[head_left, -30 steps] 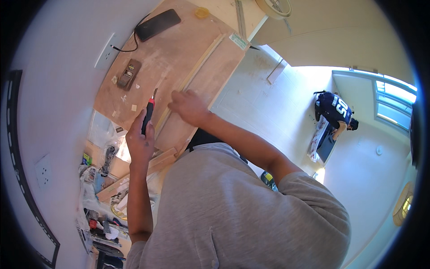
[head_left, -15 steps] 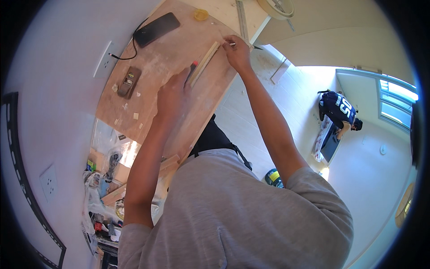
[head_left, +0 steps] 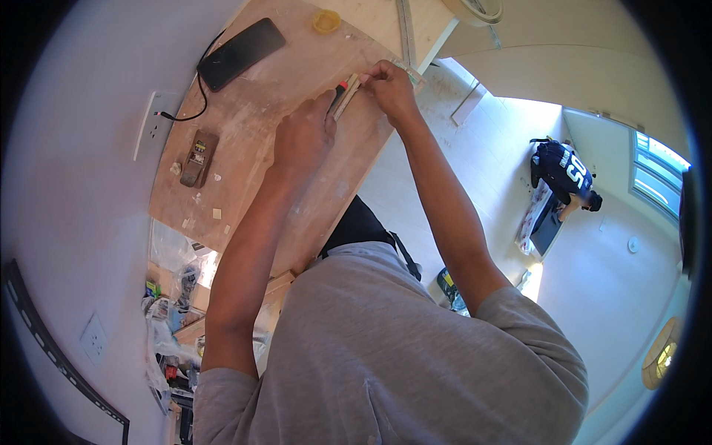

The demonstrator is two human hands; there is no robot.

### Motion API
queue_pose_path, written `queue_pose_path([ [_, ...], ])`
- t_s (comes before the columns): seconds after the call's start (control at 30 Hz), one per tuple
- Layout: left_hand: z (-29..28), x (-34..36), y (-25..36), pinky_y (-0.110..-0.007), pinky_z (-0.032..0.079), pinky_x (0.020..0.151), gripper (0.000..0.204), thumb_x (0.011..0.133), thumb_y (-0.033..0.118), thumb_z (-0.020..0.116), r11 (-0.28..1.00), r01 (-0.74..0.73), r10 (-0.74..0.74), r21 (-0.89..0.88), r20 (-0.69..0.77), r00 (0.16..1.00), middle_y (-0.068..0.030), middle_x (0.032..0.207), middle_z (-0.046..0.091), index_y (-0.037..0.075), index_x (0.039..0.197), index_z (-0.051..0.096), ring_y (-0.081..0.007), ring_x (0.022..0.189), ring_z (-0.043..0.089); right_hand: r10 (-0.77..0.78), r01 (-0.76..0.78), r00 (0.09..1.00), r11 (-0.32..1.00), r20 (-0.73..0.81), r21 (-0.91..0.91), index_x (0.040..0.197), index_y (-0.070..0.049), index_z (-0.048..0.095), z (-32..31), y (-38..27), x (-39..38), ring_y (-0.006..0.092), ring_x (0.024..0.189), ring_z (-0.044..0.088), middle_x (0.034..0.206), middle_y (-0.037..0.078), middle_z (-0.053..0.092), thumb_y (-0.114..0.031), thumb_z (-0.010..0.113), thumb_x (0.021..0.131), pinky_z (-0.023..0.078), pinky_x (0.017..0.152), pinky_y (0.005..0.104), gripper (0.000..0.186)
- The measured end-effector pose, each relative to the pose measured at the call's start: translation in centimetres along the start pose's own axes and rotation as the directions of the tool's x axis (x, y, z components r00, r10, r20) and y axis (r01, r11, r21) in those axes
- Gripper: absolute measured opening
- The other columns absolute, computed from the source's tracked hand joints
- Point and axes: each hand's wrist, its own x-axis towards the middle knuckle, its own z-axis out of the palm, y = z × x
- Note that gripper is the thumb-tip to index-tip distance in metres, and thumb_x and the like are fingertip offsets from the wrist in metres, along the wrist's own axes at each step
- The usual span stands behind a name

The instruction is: The person uses a utility knife to score and cut a thin wooden strip on a workbench. They repeatedly align the strip, score it, and break off sections, then inspect the cut pieces.

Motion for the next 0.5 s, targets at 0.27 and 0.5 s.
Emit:
queue_pose_path([
  [0.27,-0.13,0.39,0.07,-0.048,0.057,0.091,0.04,0.091,0.006,0.065,0.997,-0.013,0.014,-0.08,0.019,1.0,-0.027,0.115,0.072,0.003,0.131,0.068,-0.0443,0.104,0.07,-0.001,0.001,1.0,1.0,-0.02,-0.016,0.091,-0.003,0.065,0.23,-0.88,-0.78,0.0093,0.07,0.054,0.078,0.0,0.062,-0.006,0.073,0.095,0.043,0.065,0.026,0.01],
  [0.5,-0.38,0.98,0.36,-0.049,0.057,0.089,0.038,0.091,0.007,0.066,0.996,-0.071,0.072,-0.047,0.008,0.997,-0.0272,0.11,0.072,0.003,0.129,0.069,-0.0445,0.099,0.071,-0.05,0.049,0.999,0.998,-0.015,-0.048,0.091,-0.004,0.064,0.14,-0.26,-0.5,0.0095,0.072,0.054,0.079,0.001,0.062,-0.007,0.073,0.095,0.044,0.066,0.0264,0.011],
])
